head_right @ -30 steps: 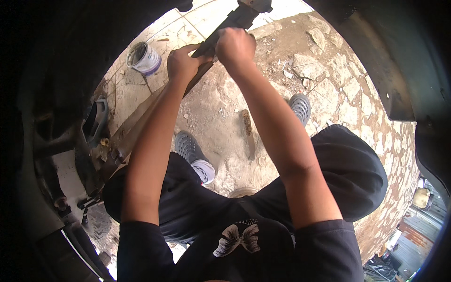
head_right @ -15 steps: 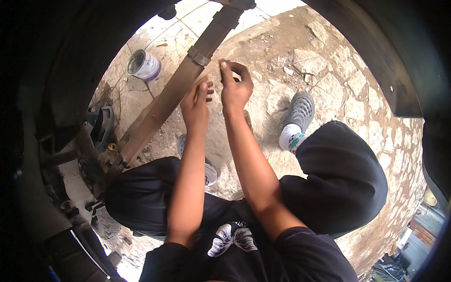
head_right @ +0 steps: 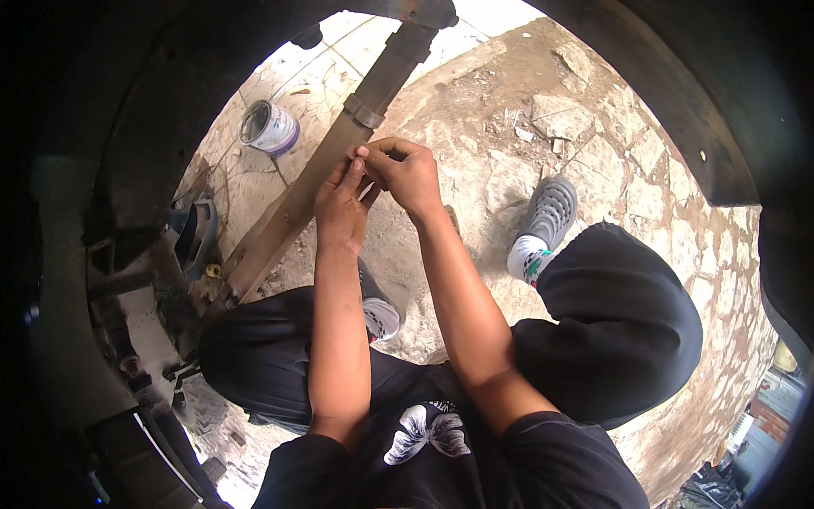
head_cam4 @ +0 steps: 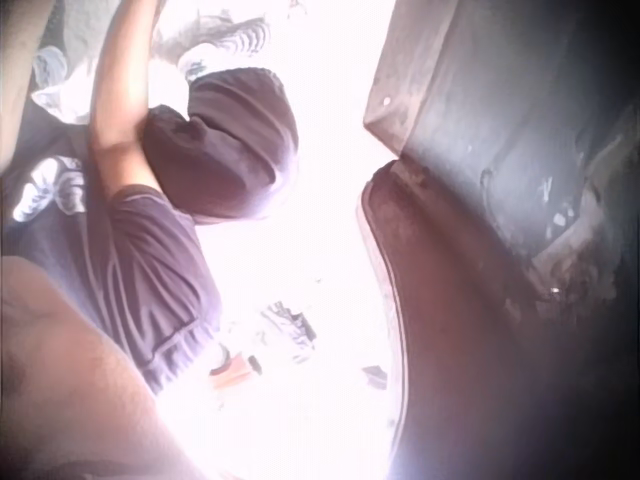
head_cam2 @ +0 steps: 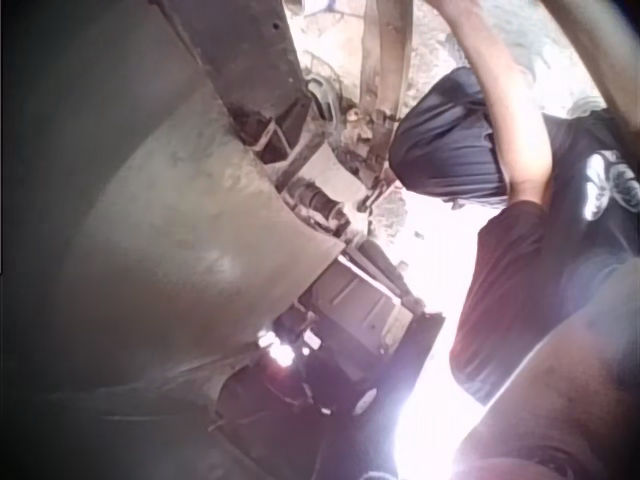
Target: The person sits on the ground and assembles a metal beam by inserting bolts and tightening them by hand. They repeatedly adjust the beam and fasteners to secure the connection.
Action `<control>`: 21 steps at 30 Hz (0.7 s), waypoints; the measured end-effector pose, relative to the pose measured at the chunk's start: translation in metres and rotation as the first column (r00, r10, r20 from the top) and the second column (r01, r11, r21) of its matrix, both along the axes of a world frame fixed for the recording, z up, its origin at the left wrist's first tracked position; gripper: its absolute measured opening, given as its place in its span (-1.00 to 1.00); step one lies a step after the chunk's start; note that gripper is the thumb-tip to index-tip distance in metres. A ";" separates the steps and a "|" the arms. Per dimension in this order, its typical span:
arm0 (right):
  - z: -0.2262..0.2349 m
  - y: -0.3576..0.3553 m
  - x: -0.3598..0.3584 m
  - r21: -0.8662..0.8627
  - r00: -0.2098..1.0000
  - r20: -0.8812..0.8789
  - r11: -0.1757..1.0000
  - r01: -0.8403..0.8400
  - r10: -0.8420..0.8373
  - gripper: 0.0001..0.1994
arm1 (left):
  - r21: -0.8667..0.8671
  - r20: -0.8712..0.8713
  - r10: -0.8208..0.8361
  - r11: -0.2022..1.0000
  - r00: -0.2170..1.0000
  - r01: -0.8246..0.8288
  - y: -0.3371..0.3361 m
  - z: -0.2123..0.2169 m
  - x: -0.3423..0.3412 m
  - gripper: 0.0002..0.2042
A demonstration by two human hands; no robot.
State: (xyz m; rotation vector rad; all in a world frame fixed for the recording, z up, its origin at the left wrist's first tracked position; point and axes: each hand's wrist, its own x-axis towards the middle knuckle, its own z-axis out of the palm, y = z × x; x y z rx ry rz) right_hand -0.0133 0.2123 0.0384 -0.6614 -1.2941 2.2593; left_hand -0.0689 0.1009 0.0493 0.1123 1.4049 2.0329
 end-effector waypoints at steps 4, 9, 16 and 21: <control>0.001 0.006 0.007 0.015 1.000 0.005 1.000 0.000 0.000 -0.84 | 0.004 0.023 0.012 1.000 1.000 -0.012 0.003 -0.005 0.001 -0.75; -0.002 0.014 0.007 0.147 1.000 0.009 0.989 0.002 -0.004 -0.85 | 0.042 -0.002 0.013 0.999 1.000 -0.013 0.008 -0.005 0.004 -0.79; 0.009 0.018 0.009 0.297 0.998 0.066 0.955 0.000 -0.021 -0.87 | 0.030 -0.108 0.107 0.994 0.988 -0.104 0.005 -0.017 -0.005 -0.78; 0.011 0.019 0.011 0.307 0.987 0.073 0.945 0.113 -0.141 -0.85 | 0.151 0.026 0.055 0.987 0.998 -0.059 0.009 -0.001 0.000 -0.72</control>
